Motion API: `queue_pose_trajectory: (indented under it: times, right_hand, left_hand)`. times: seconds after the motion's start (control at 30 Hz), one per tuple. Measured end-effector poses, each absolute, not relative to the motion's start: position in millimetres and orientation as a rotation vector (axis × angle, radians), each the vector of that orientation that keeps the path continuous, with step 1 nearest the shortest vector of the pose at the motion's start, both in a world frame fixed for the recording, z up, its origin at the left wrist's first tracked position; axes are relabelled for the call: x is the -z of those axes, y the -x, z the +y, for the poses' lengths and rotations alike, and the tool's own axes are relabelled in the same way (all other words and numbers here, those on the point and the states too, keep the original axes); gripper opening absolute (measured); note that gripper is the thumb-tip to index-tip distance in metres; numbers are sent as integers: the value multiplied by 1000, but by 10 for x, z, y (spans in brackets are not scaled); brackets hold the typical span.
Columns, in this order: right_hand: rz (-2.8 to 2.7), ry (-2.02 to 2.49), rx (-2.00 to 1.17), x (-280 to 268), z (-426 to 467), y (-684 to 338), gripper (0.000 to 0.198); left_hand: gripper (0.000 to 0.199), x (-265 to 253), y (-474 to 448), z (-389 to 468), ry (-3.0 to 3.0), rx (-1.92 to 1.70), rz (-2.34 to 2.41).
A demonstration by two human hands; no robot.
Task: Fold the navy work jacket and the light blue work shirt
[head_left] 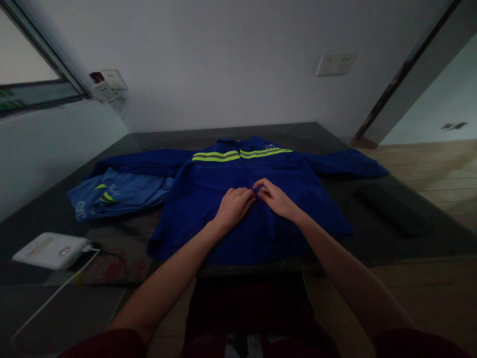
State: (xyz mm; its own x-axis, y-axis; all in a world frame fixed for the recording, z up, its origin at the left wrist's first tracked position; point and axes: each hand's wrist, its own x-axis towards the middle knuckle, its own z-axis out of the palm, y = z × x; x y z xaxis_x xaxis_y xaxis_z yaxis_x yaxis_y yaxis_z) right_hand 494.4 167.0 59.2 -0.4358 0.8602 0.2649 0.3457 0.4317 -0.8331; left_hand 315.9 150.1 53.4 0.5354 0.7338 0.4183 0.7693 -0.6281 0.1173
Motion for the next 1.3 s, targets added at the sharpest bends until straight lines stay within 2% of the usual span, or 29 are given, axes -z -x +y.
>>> queue_pose_trajectory:
  times: [0.27,0.47,0.7,1.0,1.3]
  right_hand:
    - [-1926,990,-949,-580,1676,-4930,12]
    - [-1590,1079,-1164,-527,1766,-4987,12]
    - [-2041,1191,-627,-601,1805,-5149,11]
    - [-2085,1129,-576,-585,1748,-5055,5]
    - [-2193,1113,-469,-639,1690,-5019,7]
  left_hand:
    - [20,-533,-3151,1508,2718,733,-1351]
    - [13,-511,-3153,1535,2760,838,-1509]
    - [12,-484,-3160,1536,2757,831,-1573]
    - [17,-489,-3168,1548,2661,723,-1506]
    - [16,-458,-3136,1564,2755,933,-1497]
